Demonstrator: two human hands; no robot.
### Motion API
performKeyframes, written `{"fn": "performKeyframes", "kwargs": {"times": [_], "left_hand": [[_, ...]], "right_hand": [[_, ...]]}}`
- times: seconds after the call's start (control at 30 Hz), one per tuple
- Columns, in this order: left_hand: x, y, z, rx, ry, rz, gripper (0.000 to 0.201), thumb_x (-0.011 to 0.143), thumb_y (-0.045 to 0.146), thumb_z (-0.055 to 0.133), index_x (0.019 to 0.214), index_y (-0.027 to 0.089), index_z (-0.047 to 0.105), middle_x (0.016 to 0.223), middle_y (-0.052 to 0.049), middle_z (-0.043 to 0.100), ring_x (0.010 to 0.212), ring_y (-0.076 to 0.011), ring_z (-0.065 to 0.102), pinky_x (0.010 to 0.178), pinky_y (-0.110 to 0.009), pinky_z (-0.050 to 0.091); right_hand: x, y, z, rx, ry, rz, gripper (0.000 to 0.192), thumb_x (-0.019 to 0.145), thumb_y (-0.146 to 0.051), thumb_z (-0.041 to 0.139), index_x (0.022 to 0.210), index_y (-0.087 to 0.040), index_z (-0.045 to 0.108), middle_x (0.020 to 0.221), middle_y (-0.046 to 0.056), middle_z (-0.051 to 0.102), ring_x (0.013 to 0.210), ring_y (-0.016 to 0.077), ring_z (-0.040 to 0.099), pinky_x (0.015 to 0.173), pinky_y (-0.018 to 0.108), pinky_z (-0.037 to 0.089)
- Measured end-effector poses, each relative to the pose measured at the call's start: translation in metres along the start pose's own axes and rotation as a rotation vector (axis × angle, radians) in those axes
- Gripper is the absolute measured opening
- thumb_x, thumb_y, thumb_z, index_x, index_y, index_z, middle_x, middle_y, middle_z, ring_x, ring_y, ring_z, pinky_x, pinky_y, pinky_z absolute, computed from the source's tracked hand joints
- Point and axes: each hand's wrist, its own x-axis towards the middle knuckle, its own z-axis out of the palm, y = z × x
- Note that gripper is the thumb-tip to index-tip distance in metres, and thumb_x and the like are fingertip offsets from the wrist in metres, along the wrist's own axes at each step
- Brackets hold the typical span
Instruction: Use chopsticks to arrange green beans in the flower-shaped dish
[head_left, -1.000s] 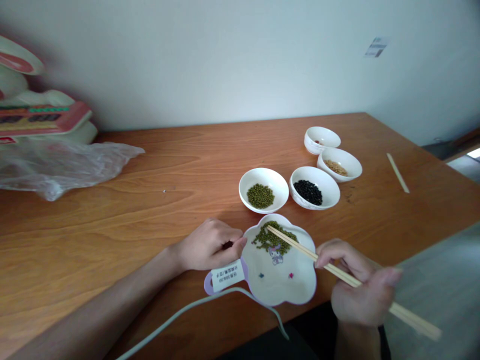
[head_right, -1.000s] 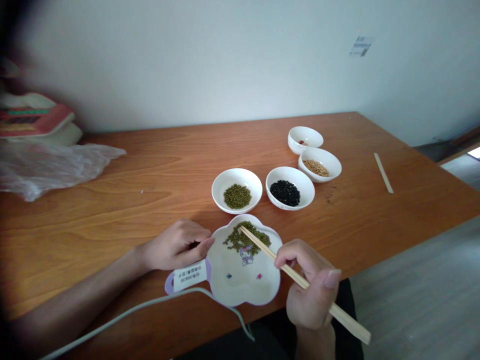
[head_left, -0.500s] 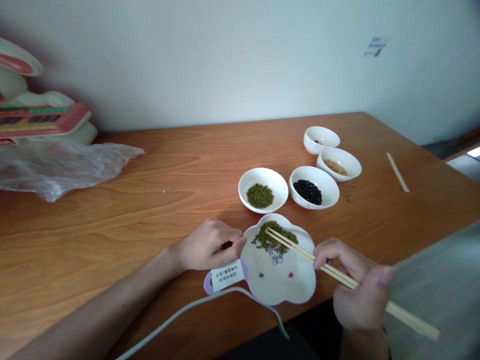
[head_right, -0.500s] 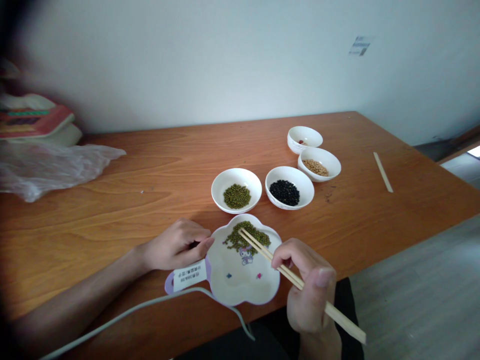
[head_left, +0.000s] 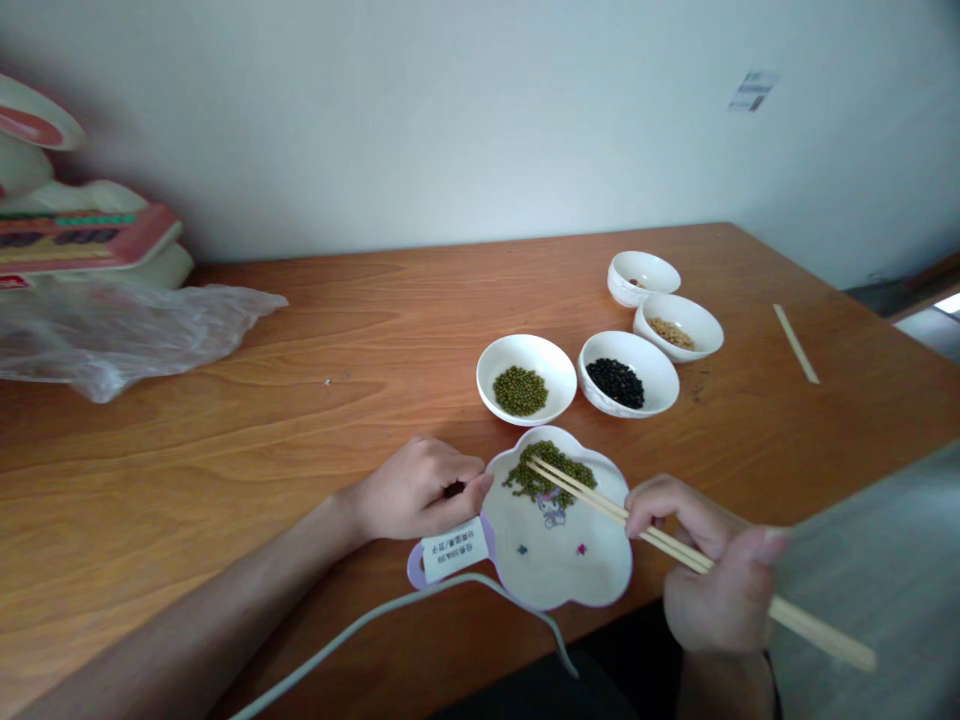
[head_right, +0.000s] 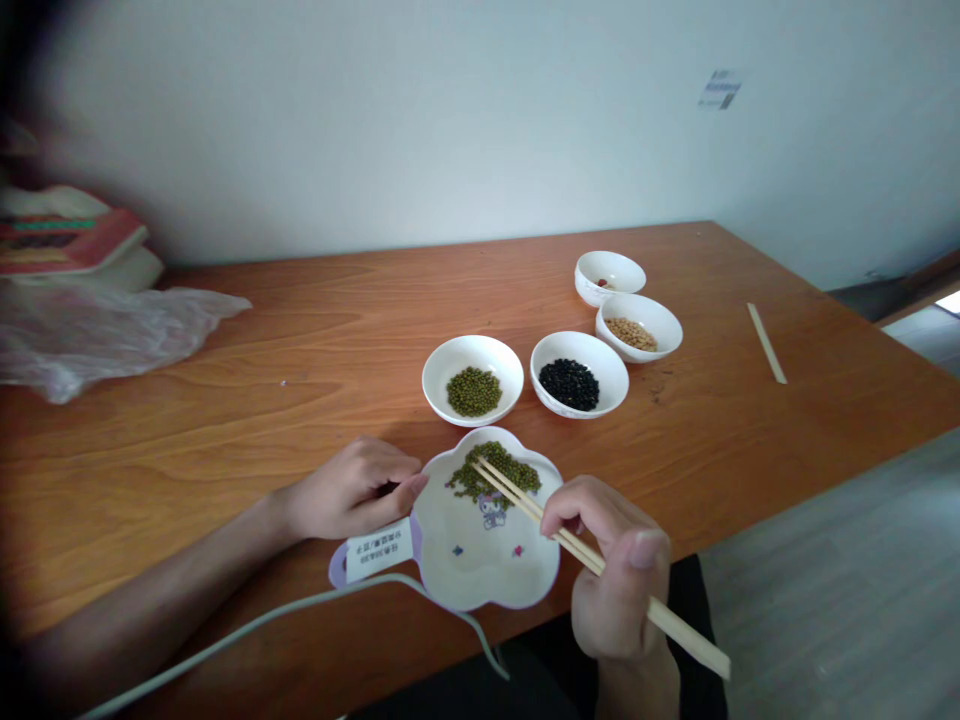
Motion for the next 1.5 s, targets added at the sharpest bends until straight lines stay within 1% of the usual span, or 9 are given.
{"fn": "performKeyframes", "kwargs": {"times": [0.2,0.37,0.5,0.63,0.77,0.9,1.03,1.17,1.5], "left_hand": [[0.001,0.001,-0.001,0.001,-0.002,-0.003,0.032,0.103,0.026,0.043,0.072,0.018,0.046,0.062,0.003,0.048,0.055,-0.0082,0.043,0.057,-0.026,0.031],[0.001,0.002,-0.002,0.005,0.007,0.003,0.033,0.103,0.025,0.044,0.071,0.017,0.047,0.062,0.003,0.049,0.054,-0.0082,0.043,0.056,-0.026,0.031],[0.001,0.003,-0.002,0.006,0.017,0.018,0.033,0.103,0.025,0.044,0.071,0.018,0.049,0.062,0.003,0.051,0.053,-0.0083,0.044,0.055,-0.026,0.032],[0.001,0.003,-0.002,0.01,0.013,0.016,0.033,0.102,0.025,0.044,0.071,0.018,0.049,0.062,0.003,0.052,0.053,-0.0085,0.044,0.055,-0.026,0.033],[0.001,0.002,-0.001,0.019,0.018,0.014,0.033,0.102,0.024,0.045,0.07,0.018,0.048,0.061,0.003,0.05,0.053,-0.0087,0.043,0.055,-0.027,0.032],[0.001,0.002,-0.001,0.02,0.011,0.017,0.033,0.103,0.025,0.044,0.07,0.018,0.048,0.062,0.003,0.05,0.054,-0.0084,0.043,0.056,-0.027,0.032],[0.001,0.003,-0.001,0.028,0.012,0.009,0.034,0.103,0.026,0.044,0.07,0.017,0.048,0.06,0.003,0.05,0.053,-0.0082,0.043,0.056,-0.027,0.031],[0.001,0.003,-0.001,0.024,0.025,0.01,0.035,0.103,0.026,0.043,0.069,0.018,0.047,0.059,0.003,0.049,0.051,-0.008,0.043,0.054,-0.026,0.031],[0.003,0.002,-0.001,0.03,0.078,0.044,0.036,0.103,0.027,0.045,0.068,0.017,0.05,0.056,0.003,0.051,0.049,-0.0079,0.045,0.052,-0.025,0.031]], "right_hand": [[0.0,0.005,0.004,0.027,0.055,-0.022,0.081,0.1,-0.066,0.01,0.065,-0.022,0.068,0.067,0.007,0.066,0.066,0.0205,0.062,0.06,0.033,0.043],[0.0,-0.007,-0.004,0.075,0.08,-0.027,0.084,0.095,-0.075,0.012,0.066,-0.024,0.071,0.064,0.005,0.067,0.063,0.0203,0.062,0.06,0.034,0.043],[0.004,-0.03,-0.003,0.192,0.228,-0.006,0.08,0.093,-0.079,0.019,0.065,-0.026,0.072,0.061,0.003,0.065,0.061,0.0202,0.059,0.064,0.035,0.043],[0.019,-0.041,0.016,0.238,0.38,-0.094,0.076,0.093,-0.078,0.025,0.063,-0.025,0.071,0.061,0.003,0.065,0.064,0.0205,0.06,0.065,0.035,0.044],[0.024,-0.04,0.029,0.244,0.315,-0.028,0.076,0.091,-0.081,0.026,0.069,-0.026,0.074,0.069,0.005,0.068,0.074,0.0239,0.064,0.066,0.035,0.045],[0.007,-0.039,0.014,0.176,0.336,-0.042,0.077,0.091,-0.08,0.025,0.067,-0.026,0.073,0.066,0.005,0.066,0.069,0.0231,0.061,0.065,0.036,0.043],[-0.008,-0.032,-0.005,0.068,0.111,-0.02,0.08,0.089,-0.083,0.019,0.07,-0.026,0.072,0.068,0.003,0.067,0.066,0.0217,0.06,0.064,0.035,0.042],[-0.007,-0.021,-0.005,0.005,-0.02,0.011,0.084,0.089,-0.083,0.01,0.072,-0.025,0.069,0.074,0.004,0.068,0.07,0.0219,0.062,0.064,0.034,0.043],[-0.003,-0.016,0.002,-0.02,0.002,0.008,0.083,0.091,-0.081,0.009,0.071,-0.024,0.067,0.073,0.005,0.069,0.068,0.0219,0.063,0.064,0.034,0.044]]}}
